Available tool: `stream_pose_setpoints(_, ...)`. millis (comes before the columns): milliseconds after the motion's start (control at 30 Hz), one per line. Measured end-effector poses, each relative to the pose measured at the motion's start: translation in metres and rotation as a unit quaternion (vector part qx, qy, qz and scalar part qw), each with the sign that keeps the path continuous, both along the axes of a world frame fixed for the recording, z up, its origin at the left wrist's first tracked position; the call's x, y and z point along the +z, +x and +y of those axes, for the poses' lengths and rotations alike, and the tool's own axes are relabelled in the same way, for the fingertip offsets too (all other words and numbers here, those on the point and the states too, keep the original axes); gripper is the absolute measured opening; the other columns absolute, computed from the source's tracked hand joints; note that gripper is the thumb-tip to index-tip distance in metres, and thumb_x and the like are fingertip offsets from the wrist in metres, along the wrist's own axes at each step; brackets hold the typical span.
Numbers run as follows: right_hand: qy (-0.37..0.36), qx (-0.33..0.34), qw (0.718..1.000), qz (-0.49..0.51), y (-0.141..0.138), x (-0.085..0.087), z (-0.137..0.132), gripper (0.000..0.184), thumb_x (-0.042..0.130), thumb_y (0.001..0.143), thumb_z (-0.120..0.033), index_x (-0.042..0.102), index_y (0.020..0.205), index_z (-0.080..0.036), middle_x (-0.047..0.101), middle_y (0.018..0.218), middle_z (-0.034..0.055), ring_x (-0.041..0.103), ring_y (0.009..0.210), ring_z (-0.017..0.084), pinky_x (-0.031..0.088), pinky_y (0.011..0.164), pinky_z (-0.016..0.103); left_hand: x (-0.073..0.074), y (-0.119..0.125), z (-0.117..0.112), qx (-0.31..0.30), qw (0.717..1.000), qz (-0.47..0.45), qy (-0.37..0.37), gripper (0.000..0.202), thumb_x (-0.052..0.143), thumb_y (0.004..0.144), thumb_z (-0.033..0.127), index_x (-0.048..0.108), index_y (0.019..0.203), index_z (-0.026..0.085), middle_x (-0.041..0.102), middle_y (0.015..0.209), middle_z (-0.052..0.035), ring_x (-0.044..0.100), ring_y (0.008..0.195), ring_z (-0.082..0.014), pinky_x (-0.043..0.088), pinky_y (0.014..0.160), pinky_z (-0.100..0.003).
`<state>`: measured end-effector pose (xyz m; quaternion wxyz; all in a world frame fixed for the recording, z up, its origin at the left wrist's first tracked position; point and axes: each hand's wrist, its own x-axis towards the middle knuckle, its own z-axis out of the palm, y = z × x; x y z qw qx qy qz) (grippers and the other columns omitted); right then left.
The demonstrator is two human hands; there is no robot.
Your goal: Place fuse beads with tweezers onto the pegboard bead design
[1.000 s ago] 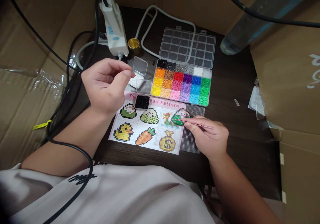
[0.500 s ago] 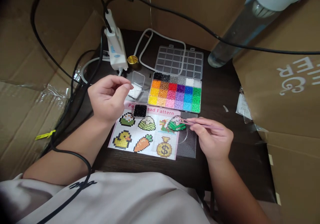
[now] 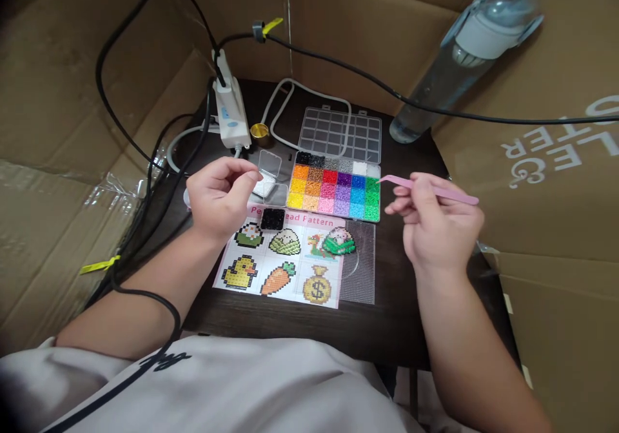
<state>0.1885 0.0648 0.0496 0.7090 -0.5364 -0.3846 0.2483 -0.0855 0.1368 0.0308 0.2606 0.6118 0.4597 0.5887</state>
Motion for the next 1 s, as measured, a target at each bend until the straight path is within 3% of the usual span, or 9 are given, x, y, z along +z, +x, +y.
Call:
stream_pose_setpoints(233, -0.046, 0.025, 0.998, -0.043, -0.015, -0.042, 0.015, 0.022, 0.086, 0.075, -0.028, 0.076, 0.092, -0.017, 0.076, 0.073, 0.0015, 0.072, 0.058, 0.015, 0.063, 0.058, 0.028, 0.001, -0.001, 0.0, 0.004, 1.0, 0.001, -0.005, 0.008, 0.066, 0.074, 0.021, 0.073, 0.074, 0.018, 0.065, 0.061, 0.0009, 0.059, 0.058, -0.01, 0.045, 0.055, -0.024)
stream_pose_setpoints(333, -0.05, 0.027, 0.997, -0.05, -0.013, -0.051, 0.015, 0.022, 0.086, 0.075, -0.03, 0.077, 0.092, -0.019, 0.077, 0.074, 0.0012, 0.072, 0.057, 0.016, 0.063, 0.057, 0.03, 0.001, -0.001, 0.001, 0.005, 1.0, 0.0, -0.007, 0.008, 0.066, 0.074, 0.021, 0.073, 0.073, 0.018, 0.066, 0.062, 0.0006, 0.06, 0.06, -0.0104, 0.046, 0.057, -0.024)
stream_pose_setpoints(533, -0.066, 0.031, 0.993, -0.087, -0.016, -0.051, 0.012, 0.024, 0.084, 0.077, -0.028, 0.077, 0.098, -0.019, 0.078, 0.077, 0.0025, 0.074, 0.058, 0.016, 0.064, 0.059, 0.03, 0.001, 0.0, 0.001, 0.012, 1.0, 0.01, -0.014, 0.007, 0.067, 0.074, 0.021, 0.073, 0.073, 0.019, 0.067, 0.062, 0.0009, 0.061, 0.06, -0.0108, 0.047, 0.058, -0.024)
stream_pose_setpoints(700, -0.079, 0.039, 0.986, -0.14, -0.018, -0.051, 0.009, 0.014, 0.082, 0.079, -0.025, 0.078, 0.091, -0.018, 0.076, 0.073, 0.0037, 0.075, 0.06, 0.018, 0.064, 0.058, 0.029, 0.002, -0.001, -0.001, 0.001, 1.0, 0.018, -0.021, 0.008, 0.067, 0.075, 0.022, 0.073, 0.074, 0.018, 0.067, 0.063, -0.0002, 0.061, 0.059, -0.0104, 0.046, 0.055, -0.023)
stream_pose_setpoints(900, -0.014, 0.081, 0.965, -0.249, -0.02, -0.051, 0.011, 0.006, 0.076, 0.085, -0.021, 0.08, 0.089, -0.02, 0.077, 0.096, 0.0071, 0.076, 0.087, 0.02, 0.067, 0.075, 0.033, 0.003, -0.004, -0.001, 0.009, 0.999, 0.037, -0.018, 0.008, 0.068, 0.077, 0.022, 0.073, 0.075, 0.017, 0.065, 0.06, 0.0002, 0.055, 0.053, -0.0081, 0.041, 0.05, -0.021)
stream_pose_setpoints(1000, -0.006, 0.1, 0.959, -0.264, -0.022, -0.051, 0.013, 0.01, 0.074, 0.086, -0.018, 0.081, 0.092, -0.022, 0.078, 0.094, 0.0057, 0.076, 0.087, 0.019, 0.067, 0.077, 0.032, 0.003, -0.005, 0.0, 0.014, 0.999, 0.04, -0.014, 0.008, 0.067, 0.077, 0.022, 0.073, 0.074, 0.017, 0.065, 0.059, 0.0005, 0.054, 0.052, -0.0077, 0.04, 0.049, -0.02)
